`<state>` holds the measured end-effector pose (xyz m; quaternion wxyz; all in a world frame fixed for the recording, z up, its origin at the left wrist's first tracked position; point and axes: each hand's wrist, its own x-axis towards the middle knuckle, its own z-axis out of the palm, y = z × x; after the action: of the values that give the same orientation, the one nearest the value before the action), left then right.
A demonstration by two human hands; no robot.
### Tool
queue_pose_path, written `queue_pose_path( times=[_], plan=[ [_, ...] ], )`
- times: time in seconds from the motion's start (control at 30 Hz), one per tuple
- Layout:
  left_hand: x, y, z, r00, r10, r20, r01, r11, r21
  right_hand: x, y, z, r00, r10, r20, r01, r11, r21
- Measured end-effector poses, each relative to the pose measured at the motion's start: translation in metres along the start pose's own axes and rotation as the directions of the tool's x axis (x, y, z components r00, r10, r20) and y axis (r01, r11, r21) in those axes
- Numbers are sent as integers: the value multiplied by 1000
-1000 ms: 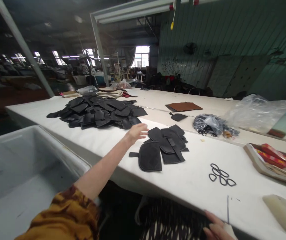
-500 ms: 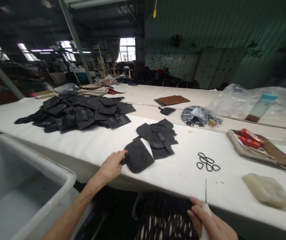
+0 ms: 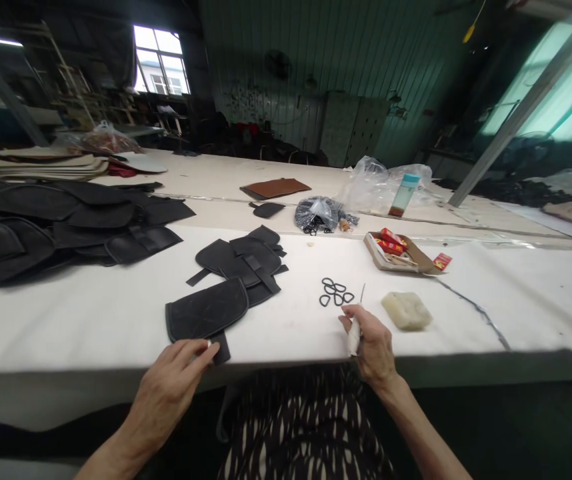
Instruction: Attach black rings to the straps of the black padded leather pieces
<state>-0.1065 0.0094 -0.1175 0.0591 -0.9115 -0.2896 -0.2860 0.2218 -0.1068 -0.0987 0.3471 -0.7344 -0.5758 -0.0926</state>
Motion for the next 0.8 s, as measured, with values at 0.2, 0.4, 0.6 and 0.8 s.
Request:
queue_pose_path(
  times=[0.2,0.4,0.6,0.8],
  plan=[
    [-1,4,4,998,-36,-53,36,999,-11,26,-16,27,990,-49,134,75,978,-195],
    [1,6,5,997,-63,-49,62,998,-24,42,-27,43,977,28,210,56,921,-385],
    [11,11,6,991,-84,-105,76,994,-83,44,-37,42,952,37,303,116,875,-469],
    [29,31,-18,915,-358,-185,284,899,-335,44,-35,32,941,34,335,147,854,-499]
  ],
)
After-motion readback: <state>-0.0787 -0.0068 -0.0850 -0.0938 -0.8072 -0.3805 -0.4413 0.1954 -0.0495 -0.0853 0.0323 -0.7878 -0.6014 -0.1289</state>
